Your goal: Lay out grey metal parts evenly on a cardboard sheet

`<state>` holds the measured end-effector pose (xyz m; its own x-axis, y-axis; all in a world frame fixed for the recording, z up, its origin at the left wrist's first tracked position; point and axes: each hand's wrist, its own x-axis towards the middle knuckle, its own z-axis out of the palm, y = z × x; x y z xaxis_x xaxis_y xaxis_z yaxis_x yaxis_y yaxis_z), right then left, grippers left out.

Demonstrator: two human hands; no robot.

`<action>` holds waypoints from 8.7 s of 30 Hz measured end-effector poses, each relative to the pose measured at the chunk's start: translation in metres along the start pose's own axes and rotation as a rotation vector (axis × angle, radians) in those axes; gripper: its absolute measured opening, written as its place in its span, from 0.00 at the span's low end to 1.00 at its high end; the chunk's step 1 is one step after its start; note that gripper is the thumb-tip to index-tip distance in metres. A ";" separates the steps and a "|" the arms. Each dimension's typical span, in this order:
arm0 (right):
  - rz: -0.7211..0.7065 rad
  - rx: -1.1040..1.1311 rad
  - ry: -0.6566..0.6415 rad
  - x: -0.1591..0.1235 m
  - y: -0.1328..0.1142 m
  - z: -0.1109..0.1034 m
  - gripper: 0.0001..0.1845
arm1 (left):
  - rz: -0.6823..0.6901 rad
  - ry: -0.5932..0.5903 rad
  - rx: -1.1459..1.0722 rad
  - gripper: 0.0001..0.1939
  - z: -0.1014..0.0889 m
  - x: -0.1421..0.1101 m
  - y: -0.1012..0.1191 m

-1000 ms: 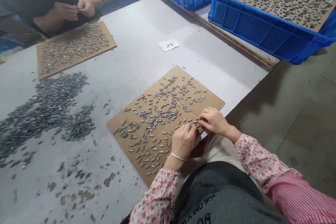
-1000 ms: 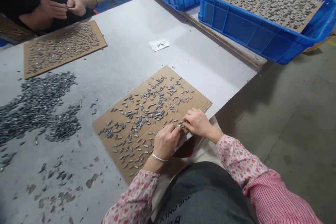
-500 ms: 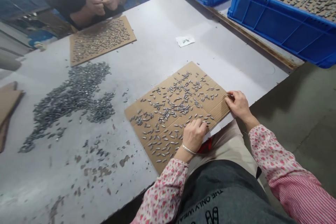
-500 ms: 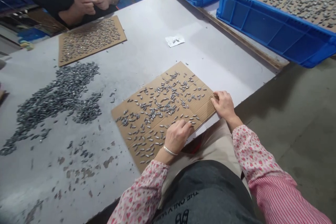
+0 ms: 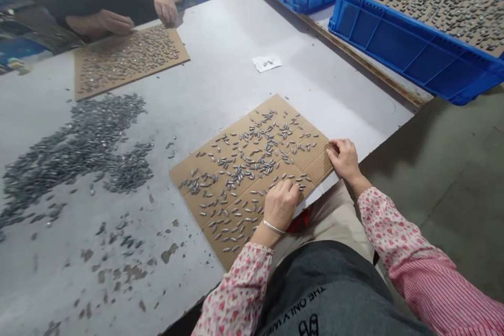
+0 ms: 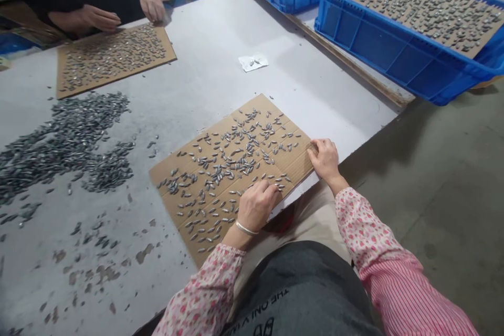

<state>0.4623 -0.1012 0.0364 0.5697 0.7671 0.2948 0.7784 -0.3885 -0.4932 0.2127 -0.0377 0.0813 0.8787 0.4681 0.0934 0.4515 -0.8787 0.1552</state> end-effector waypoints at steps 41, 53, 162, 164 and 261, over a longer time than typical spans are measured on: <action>-0.080 0.021 0.079 -0.052 -0.004 -0.008 0.12 | -1.136 0.266 -0.364 0.21 -0.014 -0.230 -0.054; -0.114 0.029 0.073 -0.050 0.000 0.003 0.14 | -1.141 0.303 -0.393 0.20 -0.001 -0.248 -0.053; -0.583 0.034 -0.521 0.010 -0.084 0.008 0.09 | -0.408 -0.228 -0.207 0.08 -0.028 0.015 -0.041; -0.621 -0.024 -0.525 0.011 -0.092 0.012 0.08 | -0.404 -0.182 -0.224 0.09 -0.030 0.014 -0.044; -0.303 0.002 -0.485 0.030 -0.051 -0.009 0.06 | -0.177 -0.134 0.102 0.11 -0.021 0.070 -0.004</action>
<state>0.4423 -0.0630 0.0772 0.1347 0.9908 0.0141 0.8873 -0.1142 -0.4468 0.2694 0.0010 0.1076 0.7940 0.6051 -0.0590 0.6078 -0.7920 0.0568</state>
